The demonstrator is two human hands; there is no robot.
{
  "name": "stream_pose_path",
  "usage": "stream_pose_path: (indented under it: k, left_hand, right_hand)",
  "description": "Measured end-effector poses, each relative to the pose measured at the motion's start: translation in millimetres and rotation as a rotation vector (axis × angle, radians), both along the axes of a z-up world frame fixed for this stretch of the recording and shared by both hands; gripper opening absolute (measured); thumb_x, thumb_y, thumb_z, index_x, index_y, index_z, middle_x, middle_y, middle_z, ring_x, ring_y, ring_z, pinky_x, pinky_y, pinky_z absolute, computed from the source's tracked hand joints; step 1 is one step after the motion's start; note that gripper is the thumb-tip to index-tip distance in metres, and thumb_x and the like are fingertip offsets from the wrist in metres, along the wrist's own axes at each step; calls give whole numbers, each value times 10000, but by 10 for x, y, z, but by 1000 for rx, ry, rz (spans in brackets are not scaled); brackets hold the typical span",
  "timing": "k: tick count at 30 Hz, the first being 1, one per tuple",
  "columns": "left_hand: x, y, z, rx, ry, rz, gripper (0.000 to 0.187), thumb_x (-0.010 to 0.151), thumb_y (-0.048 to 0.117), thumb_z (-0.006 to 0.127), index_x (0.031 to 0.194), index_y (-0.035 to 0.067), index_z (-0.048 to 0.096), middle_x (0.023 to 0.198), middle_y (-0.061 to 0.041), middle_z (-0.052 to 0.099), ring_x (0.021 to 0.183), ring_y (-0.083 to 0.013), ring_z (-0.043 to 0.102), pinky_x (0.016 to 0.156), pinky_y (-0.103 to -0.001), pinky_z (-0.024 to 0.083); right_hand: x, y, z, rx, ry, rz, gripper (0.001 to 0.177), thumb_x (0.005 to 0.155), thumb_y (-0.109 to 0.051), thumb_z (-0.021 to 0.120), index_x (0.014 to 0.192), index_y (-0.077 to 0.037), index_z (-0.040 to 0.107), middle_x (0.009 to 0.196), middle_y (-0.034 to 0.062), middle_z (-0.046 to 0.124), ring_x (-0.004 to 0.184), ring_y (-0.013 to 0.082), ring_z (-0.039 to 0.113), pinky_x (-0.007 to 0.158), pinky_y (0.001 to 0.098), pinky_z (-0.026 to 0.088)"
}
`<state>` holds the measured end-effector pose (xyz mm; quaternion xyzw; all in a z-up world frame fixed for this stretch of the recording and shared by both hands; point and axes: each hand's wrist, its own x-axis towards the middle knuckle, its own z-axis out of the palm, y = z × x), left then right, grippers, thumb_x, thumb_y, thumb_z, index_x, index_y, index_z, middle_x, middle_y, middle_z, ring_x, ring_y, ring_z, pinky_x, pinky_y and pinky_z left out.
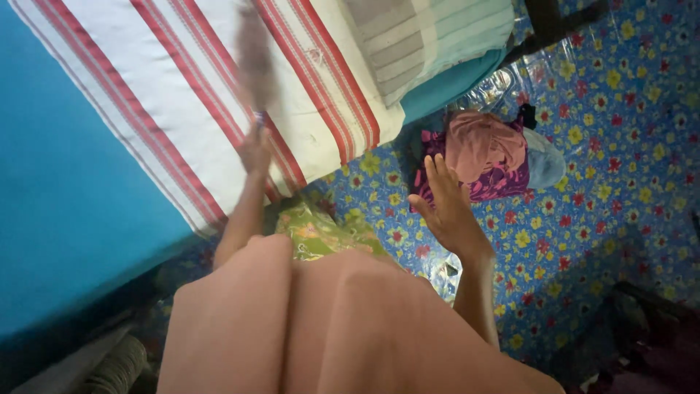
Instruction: Dusting a bed and pillow using a feather duster.
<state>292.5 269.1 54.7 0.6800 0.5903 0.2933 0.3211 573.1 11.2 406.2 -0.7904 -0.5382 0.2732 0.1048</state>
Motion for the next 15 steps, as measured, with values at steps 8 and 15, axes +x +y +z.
stream_pose_path:
  k: [8, 15]
  left_hand:
    - [-87, -295, 162, -292, -36, -745, 406, 935, 155, 680, 1337, 218, 681, 1079, -150, 755, 961, -330, 727, 842, -427, 559]
    - [-1216, 1016, 45, -70, 27, 261, 447, 1007, 206, 679, 1412, 32, 606, 1096, -255, 731, 917, -374, 732, 807, -454, 568]
  right_hand:
    - [40, 963, -17, 2, 41, 36, 823, 1001, -555, 515, 1639, -122, 225, 1715, 187, 172, 1568, 437, 165, 1217, 603, 154]
    - [-14, 1737, -66, -92, 5, 114, 823, 1001, -571, 476, 1639, -125, 208, 1710, 176, 171, 1557, 444, 165, 1207, 628, 127]
